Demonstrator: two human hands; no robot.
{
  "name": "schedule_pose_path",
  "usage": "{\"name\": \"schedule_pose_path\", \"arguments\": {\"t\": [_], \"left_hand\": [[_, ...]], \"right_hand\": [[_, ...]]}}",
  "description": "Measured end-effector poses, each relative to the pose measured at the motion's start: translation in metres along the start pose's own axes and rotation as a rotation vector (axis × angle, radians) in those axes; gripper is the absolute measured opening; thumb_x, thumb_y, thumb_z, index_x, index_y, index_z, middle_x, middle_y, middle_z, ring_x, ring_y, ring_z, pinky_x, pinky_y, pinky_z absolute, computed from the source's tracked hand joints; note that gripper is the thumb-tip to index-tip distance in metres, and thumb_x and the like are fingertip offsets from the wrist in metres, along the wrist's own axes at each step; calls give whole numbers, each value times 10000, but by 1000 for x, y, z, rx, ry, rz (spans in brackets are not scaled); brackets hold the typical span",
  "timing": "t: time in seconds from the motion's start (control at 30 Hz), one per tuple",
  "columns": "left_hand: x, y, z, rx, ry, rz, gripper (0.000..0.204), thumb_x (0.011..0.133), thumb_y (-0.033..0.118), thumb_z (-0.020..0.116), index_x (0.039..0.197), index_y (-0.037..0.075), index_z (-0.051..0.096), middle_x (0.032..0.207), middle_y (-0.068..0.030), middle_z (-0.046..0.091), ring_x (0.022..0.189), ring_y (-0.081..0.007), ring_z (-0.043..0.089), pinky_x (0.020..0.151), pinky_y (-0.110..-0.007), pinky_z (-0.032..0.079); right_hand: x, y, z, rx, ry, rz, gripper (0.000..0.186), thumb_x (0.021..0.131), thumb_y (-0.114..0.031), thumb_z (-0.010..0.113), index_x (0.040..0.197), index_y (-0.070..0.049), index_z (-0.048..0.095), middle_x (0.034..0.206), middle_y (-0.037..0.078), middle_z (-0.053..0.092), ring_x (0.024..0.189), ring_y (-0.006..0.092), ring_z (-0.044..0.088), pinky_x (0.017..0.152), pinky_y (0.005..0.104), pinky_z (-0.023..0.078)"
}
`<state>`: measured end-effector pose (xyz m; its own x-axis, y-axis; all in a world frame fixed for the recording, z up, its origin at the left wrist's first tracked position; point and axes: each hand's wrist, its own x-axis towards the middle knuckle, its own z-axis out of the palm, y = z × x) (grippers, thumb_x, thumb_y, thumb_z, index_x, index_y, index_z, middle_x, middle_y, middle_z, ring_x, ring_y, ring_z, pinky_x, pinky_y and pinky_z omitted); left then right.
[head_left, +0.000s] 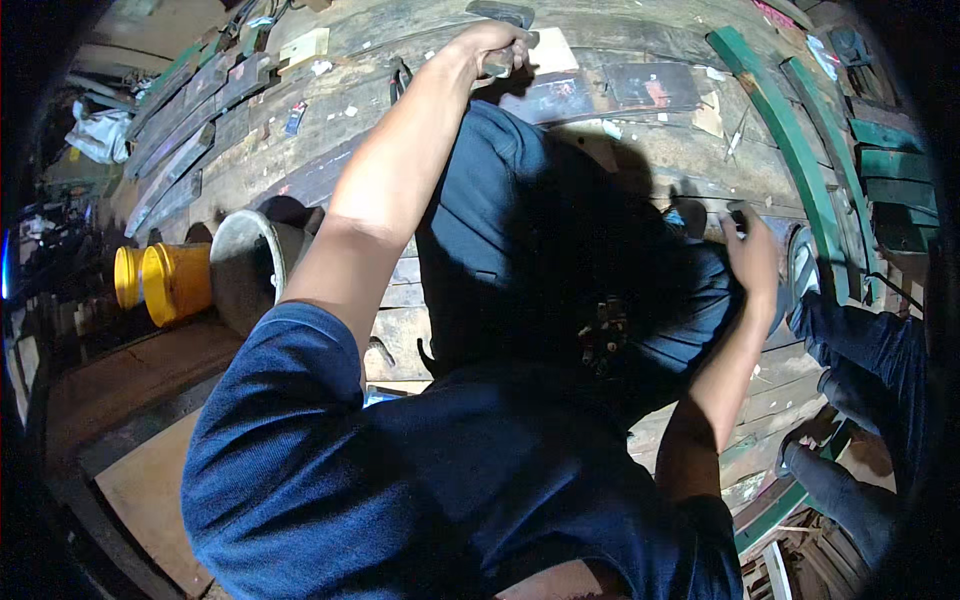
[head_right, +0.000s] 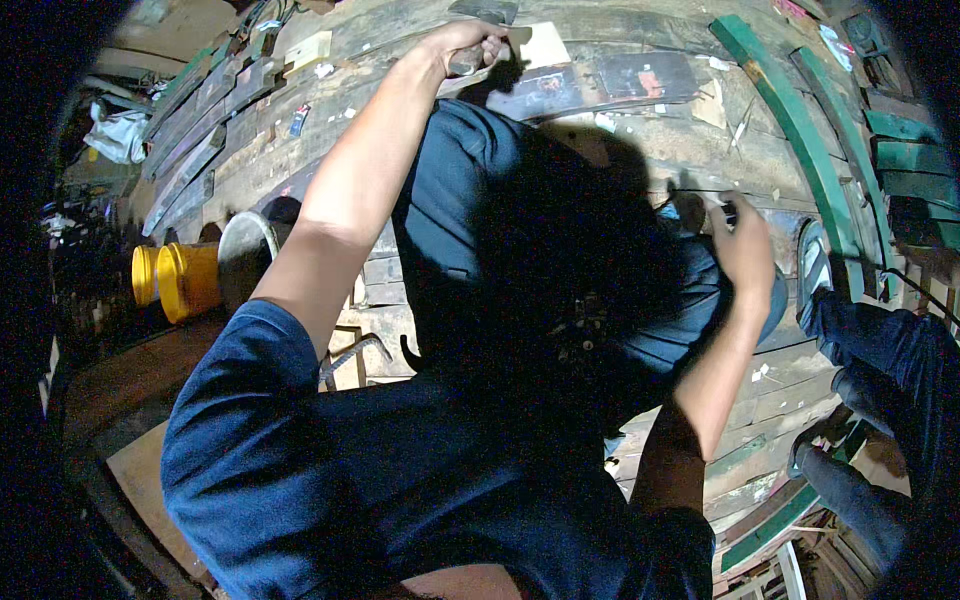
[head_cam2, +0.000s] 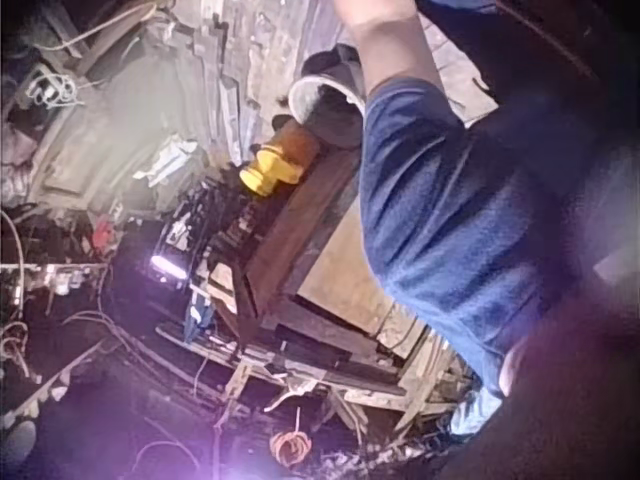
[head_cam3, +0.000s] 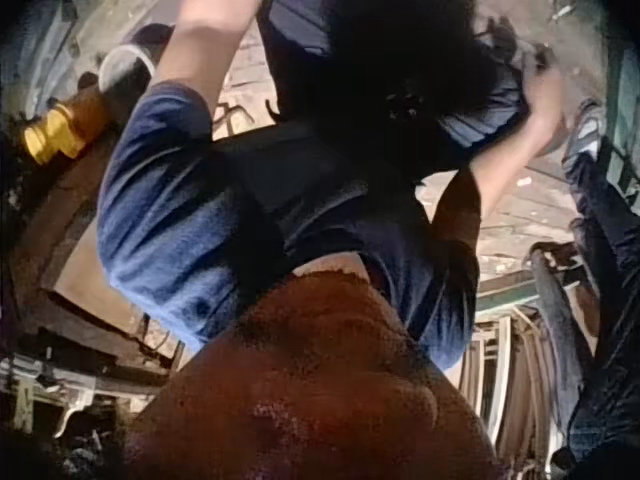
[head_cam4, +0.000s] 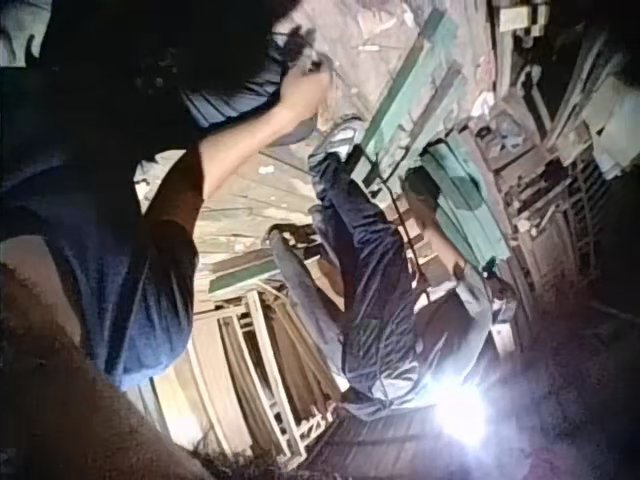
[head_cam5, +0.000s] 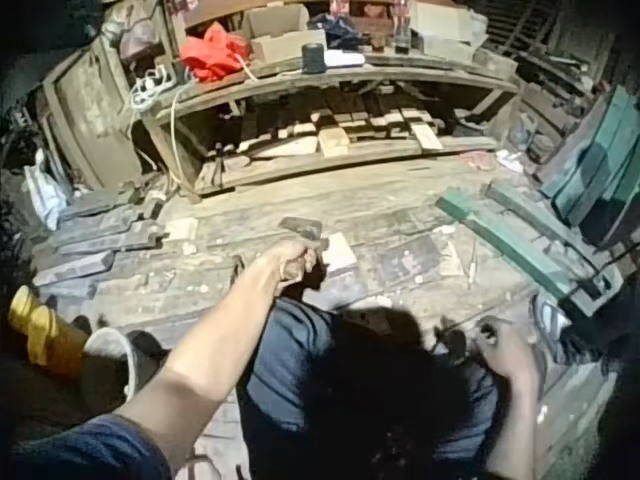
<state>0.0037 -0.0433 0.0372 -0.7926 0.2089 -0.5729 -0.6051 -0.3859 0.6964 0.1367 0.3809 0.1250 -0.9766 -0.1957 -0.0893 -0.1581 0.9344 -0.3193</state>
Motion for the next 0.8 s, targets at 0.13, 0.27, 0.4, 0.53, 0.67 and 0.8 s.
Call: {"name": "schedule_pose_path", "arguments": {"t": [0.13,0.27,0.4,0.53,0.67,0.8], "left_hand": [[4,4,-12,-79,-202,56,168,939,89,475,783,29,458,591,0,461,462,-73,466,426,-203,456],[3,-5,-7,9,-169,92,219,951,195,460,758,94,483,521,15,470,391,-52,417,304,-166,337],[-6,-1,-6,-45,-98,212,166,948,119,479,810,27,487,603,5,470,482,-73,462,435,-208,446],[-26,2,33,-176,52,132,180,960,176,501,988,-2,492,719,-1,479,551,-36,423,474,-143,412],[-37,7,20,-154,-66,182,151,955,173,505,887,39,490,668,4,459,535,-61,404,431,-178,366],[-31,7,30,-52,-41,123,170,940,160,527,821,55,467,635,22,439,499,-44,385,410,-169,364]], "right_hand": [[8,-49,31,396,-310,-211,276,868,-161,609,1095,-3,589,1016,167,649,930,203,618,805,322,466],[37,-57,34,322,-392,-441,282,871,-156,614,1113,-15,584,1060,138,642,947,186,600,831,320,457],[90,-88,-24,283,-279,-598,300,891,-197,601,1128,-13,592,1052,106,643,952,178,584,871,296,435],[110,-66,-9,377,419,-367,288,885,-265,591,1017,-12,631,888,169,665,861,250,637,782,332,466],[69,-73,83,478,137,-49,220,887,-176,564,1050,-36,613,910,154,649,891,264,625,783,364,472],[32,-74,105,490,-176,-320,227,863,-167,616,1040,-24,613,971,147,649,925,238,625,811,357,482]]}}
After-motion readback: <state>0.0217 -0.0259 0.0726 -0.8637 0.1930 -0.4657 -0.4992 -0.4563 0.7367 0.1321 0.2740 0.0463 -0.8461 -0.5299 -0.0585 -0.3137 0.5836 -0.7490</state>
